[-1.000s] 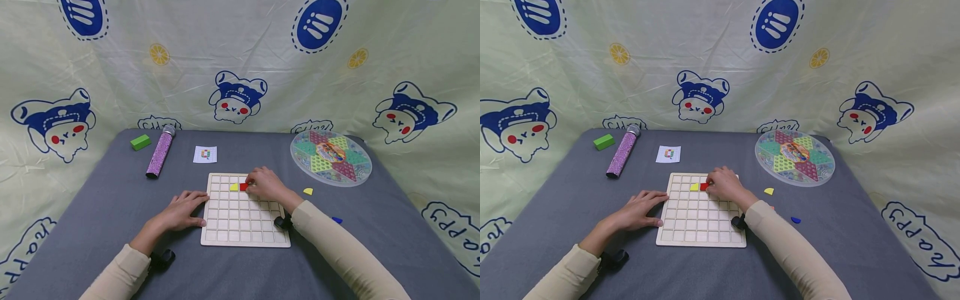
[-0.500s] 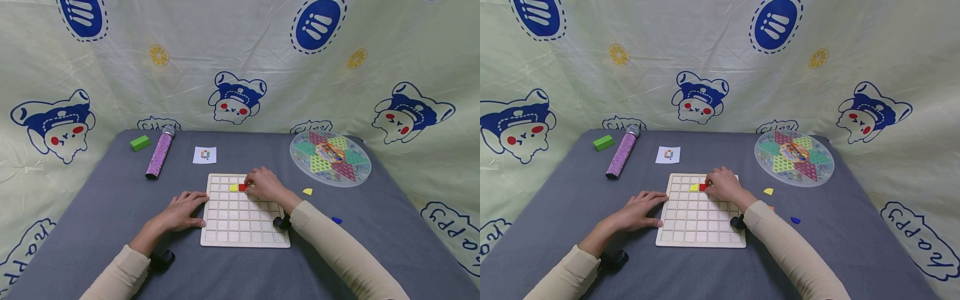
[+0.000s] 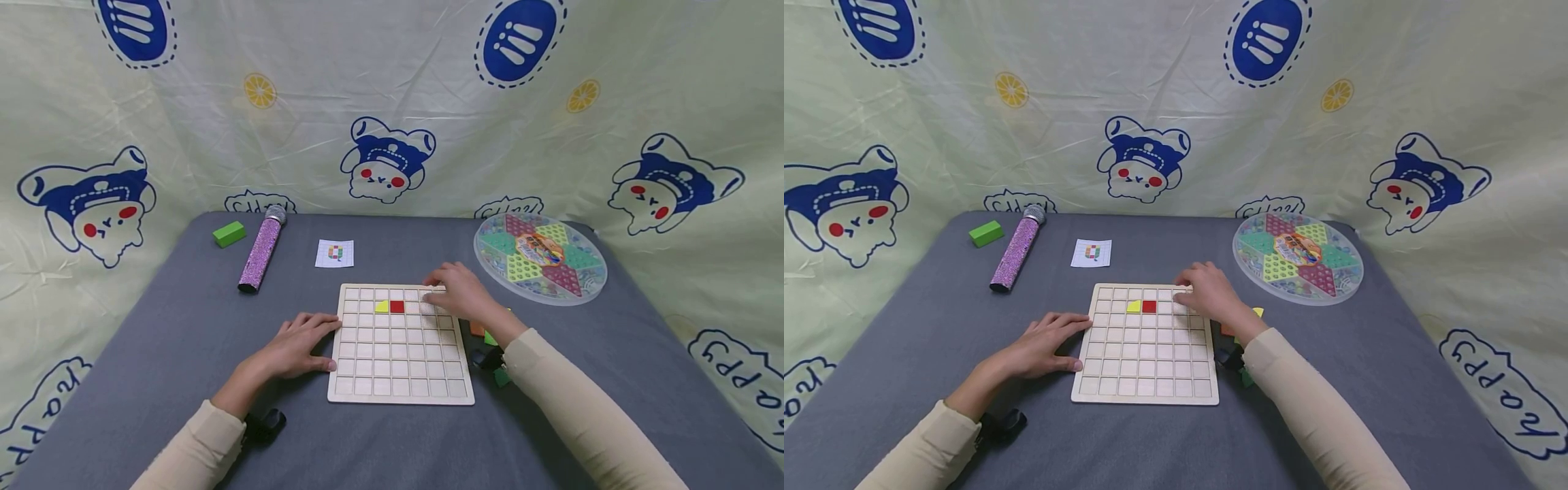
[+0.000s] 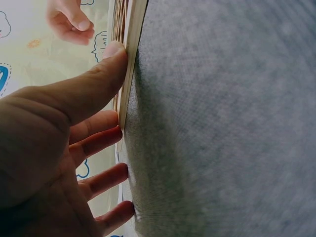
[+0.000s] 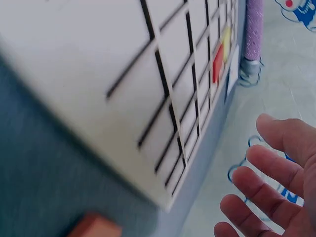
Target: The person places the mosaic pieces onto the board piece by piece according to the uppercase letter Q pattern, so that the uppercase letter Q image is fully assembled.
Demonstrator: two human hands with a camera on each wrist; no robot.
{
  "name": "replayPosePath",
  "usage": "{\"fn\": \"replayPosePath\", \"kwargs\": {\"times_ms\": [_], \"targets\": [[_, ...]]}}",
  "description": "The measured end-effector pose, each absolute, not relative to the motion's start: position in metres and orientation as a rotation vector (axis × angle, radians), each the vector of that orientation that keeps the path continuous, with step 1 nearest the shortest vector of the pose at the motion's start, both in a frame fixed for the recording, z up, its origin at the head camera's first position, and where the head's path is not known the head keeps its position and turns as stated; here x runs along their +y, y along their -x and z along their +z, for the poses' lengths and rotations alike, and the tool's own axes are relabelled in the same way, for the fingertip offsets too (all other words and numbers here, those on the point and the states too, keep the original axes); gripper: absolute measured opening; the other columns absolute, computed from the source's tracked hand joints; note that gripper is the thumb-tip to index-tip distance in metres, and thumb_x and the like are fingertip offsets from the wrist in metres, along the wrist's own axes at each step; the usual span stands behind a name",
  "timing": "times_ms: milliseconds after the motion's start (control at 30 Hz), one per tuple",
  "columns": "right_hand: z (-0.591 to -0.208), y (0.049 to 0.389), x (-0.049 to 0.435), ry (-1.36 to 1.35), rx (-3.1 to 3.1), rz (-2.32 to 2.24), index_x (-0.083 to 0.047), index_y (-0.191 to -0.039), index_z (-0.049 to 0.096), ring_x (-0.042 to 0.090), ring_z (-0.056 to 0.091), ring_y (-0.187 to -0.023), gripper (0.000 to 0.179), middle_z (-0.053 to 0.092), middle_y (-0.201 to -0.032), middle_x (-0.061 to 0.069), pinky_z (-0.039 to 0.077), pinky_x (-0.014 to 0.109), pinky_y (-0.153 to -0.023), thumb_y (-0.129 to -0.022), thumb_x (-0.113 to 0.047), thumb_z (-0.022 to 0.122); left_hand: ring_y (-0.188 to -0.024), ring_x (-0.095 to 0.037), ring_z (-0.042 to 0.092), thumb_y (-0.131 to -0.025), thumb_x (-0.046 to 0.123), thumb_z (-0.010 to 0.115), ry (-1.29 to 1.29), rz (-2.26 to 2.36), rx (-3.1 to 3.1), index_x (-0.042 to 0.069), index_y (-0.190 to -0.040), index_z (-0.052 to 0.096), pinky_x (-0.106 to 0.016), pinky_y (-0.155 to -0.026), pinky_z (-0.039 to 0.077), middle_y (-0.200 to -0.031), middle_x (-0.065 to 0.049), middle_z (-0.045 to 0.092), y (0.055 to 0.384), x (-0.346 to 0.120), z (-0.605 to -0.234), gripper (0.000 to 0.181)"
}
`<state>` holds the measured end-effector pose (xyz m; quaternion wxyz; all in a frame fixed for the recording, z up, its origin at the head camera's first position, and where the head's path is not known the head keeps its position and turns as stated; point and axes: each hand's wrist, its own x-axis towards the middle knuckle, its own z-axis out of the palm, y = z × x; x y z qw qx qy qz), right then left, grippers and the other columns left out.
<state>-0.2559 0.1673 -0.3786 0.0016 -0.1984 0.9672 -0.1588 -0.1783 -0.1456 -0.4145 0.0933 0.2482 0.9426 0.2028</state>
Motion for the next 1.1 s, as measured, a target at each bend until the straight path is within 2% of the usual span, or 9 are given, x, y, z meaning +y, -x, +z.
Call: {"fn": "replayPosePath", "kwargs": {"times_ms": [100, 167, 267, 333, 400, 700, 1100], "targets": [[-0.375, 0.256, 0.182, 0.593, 3.040, -0.554, -0.008, -0.109, 0.069, 0.027, 0.050, -0.103, 0.030, 0.062, -0.107, 0.010, 0.041, 0.046, -0.089, -0.085, -0.027, 0.069, -0.128, -0.031, 0.038, -0.081, 0.038, 0.071, -0.740, 0.599, 2.800, 0.012, -0.140, 0.044, -0.053, -0.094, 0.031, -0.145, -0.006, 0.042, 0.178, -0.145, -0.414, 0.070], [-0.373, 0.255, 0.193, 0.593, 3.033, -0.600, -0.006, -0.109, 0.068, 0.029, 0.052, -0.104, 0.030, 0.062, -0.107, 0.011, 0.038, 0.049, -0.095, -0.086, -0.025, 0.068, -0.128, -0.032, 0.038, -0.081, 0.038, 0.071, -0.743, 0.598, 2.801, 0.012, -0.140, 0.044, -0.053, -0.094, 0.031, -0.145, -0.006, 0.042, 0.178, -0.145, -0.414, 0.070], [-0.371, 0.254, 0.210, 0.574, 3.025, -0.649, -0.005, -0.111, 0.067, 0.032, 0.053, -0.105, 0.031, 0.061, -0.109, 0.014, 0.038, 0.051, -0.096, -0.086, -0.024, 0.067, -0.129, -0.032, 0.037, -0.081, 0.038, 0.071, -0.741, 0.598, 2.799, 0.012, -0.140, 0.044, -0.053, -0.094, 0.031, -0.145, -0.006, 0.042, 0.178, -0.145, -0.415, 0.070], [-0.370, 0.252, 0.222, 0.565, 3.028, -0.671, -0.004, -0.112, 0.067, 0.033, 0.054, -0.106, 0.032, 0.062, -0.110, 0.015, 0.039, 0.051, -0.095, -0.087, -0.023, 0.067, -0.129, -0.031, 0.037, -0.081, 0.038, 0.071, -0.739, 0.600, 2.796, 0.012, -0.141, 0.044, -0.053, -0.094, 0.031, -0.145, -0.006, 0.042, 0.178, -0.145, -0.415, 0.070], [-0.370, 0.251, 0.233, 0.540, 3.040, -0.671, -0.004, -0.113, 0.066, 0.034, 0.054, -0.107, 0.033, 0.062, -0.111, 0.016, 0.042, 0.050, -0.089, -0.087, -0.024, 0.067, -0.129, -0.031, 0.037, -0.081, 0.038, 0.071, -0.736, 0.601, 2.794, 0.013, -0.141, 0.044, -0.053, -0.094, 0.031, -0.145, -0.006, 0.042, 0.178, -0.145, -0.415, 0.070], [-0.378, 0.243, 0.273, 0.412, 3.036, -0.625, -0.002, -0.116, 0.064, 0.036, 0.053, -0.107, 0.037, 0.060, -0.113, 0.019, 0.042, 0.053, -0.090, -0.087, -0.024, 0.067, -0.128, -0.031, 0.038, -0.081, 0.038, 0.071, -0.744, 0.598, 2.802, 0.012, -0.140, 0.044, -0.053, -0.094, 0.031, -0.145, -0.006, 0.042, 0.178, -0.145, -0.415, 0.070], [-0.395, 0.237, 0.310, 0.538, 3.019, -0.599, -0.001, -0.117, 0.064, 0.036, 0.054, -0.104, 0.037, 0.062, -0.111, 0.021, 0.039, 0.055, -0.089, -0.085, -0.019, 0.068, -0.129, -0.031, 0.038, -0.081, 0.038, 0.071, -0.747, 0.599, 2.805, 0.012, -0.140, 0.044, -0.053, -0.094, 0.031, -0.144, -0.006, 0.042, 0.178, -0.145, -0.415, 0.070]]}}
